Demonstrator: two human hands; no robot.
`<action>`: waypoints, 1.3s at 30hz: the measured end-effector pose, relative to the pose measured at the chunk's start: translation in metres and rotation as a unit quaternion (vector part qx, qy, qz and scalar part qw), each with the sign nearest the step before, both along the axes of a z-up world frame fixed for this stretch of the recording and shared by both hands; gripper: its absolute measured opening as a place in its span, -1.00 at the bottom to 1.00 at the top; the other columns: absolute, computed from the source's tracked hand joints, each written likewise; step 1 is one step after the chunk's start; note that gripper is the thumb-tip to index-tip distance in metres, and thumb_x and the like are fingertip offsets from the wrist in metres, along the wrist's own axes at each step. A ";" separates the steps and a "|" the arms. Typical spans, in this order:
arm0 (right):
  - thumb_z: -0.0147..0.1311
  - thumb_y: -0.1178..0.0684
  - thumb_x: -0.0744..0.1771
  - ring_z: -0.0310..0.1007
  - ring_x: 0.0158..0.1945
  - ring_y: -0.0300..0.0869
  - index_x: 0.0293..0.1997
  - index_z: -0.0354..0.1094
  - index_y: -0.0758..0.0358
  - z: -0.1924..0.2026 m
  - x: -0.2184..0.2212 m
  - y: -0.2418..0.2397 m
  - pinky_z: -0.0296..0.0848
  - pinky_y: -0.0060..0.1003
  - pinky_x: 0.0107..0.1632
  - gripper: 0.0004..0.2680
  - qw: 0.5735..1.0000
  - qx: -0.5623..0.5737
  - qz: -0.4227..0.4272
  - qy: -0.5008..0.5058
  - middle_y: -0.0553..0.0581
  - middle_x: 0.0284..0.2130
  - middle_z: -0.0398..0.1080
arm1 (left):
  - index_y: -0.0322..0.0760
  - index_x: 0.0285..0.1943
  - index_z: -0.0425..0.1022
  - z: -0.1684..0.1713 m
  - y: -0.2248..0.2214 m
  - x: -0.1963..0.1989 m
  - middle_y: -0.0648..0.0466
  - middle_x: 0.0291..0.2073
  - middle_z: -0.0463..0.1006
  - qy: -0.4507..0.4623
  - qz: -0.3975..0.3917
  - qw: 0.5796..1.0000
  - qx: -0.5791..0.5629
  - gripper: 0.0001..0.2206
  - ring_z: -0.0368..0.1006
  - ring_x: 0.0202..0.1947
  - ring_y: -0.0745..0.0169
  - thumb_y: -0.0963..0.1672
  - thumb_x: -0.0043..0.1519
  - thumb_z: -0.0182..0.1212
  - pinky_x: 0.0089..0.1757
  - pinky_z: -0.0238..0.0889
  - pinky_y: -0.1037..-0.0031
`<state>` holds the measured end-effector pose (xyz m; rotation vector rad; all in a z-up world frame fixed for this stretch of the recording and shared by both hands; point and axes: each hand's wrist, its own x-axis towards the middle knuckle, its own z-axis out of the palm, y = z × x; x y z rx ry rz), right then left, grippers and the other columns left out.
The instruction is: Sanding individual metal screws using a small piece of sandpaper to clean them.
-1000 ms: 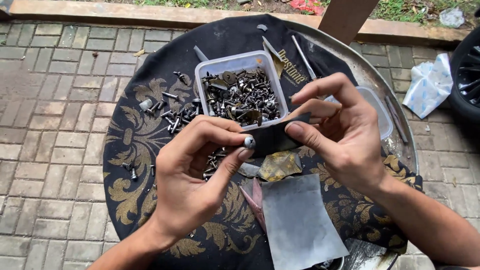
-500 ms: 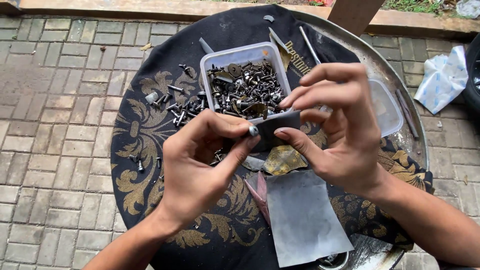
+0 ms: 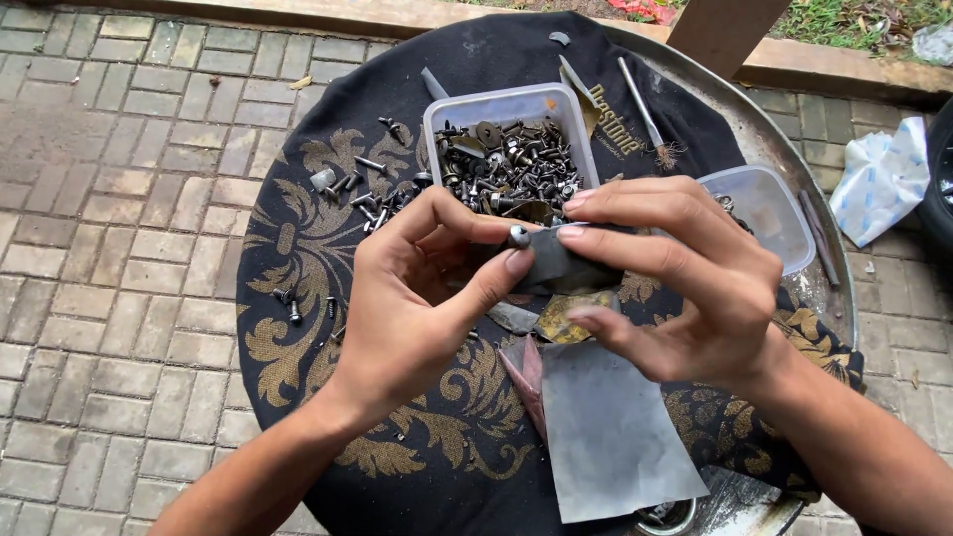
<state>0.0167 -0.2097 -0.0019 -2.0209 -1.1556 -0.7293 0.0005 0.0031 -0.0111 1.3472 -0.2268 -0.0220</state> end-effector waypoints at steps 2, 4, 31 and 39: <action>0.17 0.08 0.34 0.60 -0.02 0.20 -0.03 0.42 0.48 0.002 0.000 0.002 0.59 -0.03 0.09 -0.78 1.000 -0.003 -0.003 0.003 0.43 -0.10 0.50 | -0.31 -0.19 0.42 0.004 -0.001 -0.001 -0.06 -0.17 0.67 -0.012 0.000 1.000 0.010 -0.86 0.63 -0.18 0.28 -0.20 0.21 0.33 -0.09 0.61 0.51; 0.21 0.16 0.34 0.61 -0.05 0.15 -0.04 0.43 0.49 0.002 0.001 0.001 0.59 -0.09 0.06 -0.82 1.000 -0.007 -0.006 0.008 0.40 -0.13 0.52 | -0.31 -0.19 0.40 0.005 -0.001 -0.002 -0.10 -0.13 0.68 -0.024 0.000 1.000 0.018 -0.85 0.65 -0.14 0.22 -0.20 0.21 0.31 -0.07 0.62 0.49; 0.21 0.27 0.32 0.63 -0.24 0.00 -0.16 0.47 0.48 -0.007 -0.002 0.005 0.63 -0.25 -0.15 -0.92 0.999 -0.031 -0.002 0.019 0.34 -0.24 0.56 | -0.17 -0.16 0.34 -0.011 -0.007 0.008 0.26 -0.56 0.17 0.107 -0.107 0.969 0.196 -0.72 0.07 -0.51 0.45 0.06 0.29 0.13 -0.43 0.01 0.50; 0.07 0.16 0.41 0.18 -0.48 -0.40 -0.04 0.33 0.12 -0.008 0.002 0.001 0.19 -0.52 -0.40 -0.94 0.912 0.185 -0.051 0.364 -0.04 -0.48 0.36 | -0.29 0.04 0.58 -0.005 -0.006 0.003 0.32 -0.59 0.19 -0.011 -0.044 0.985 0.168 -0.80 0.01 -0.59 0.54 -0.12 0.36 0.13 -0.53 -0.07 0.64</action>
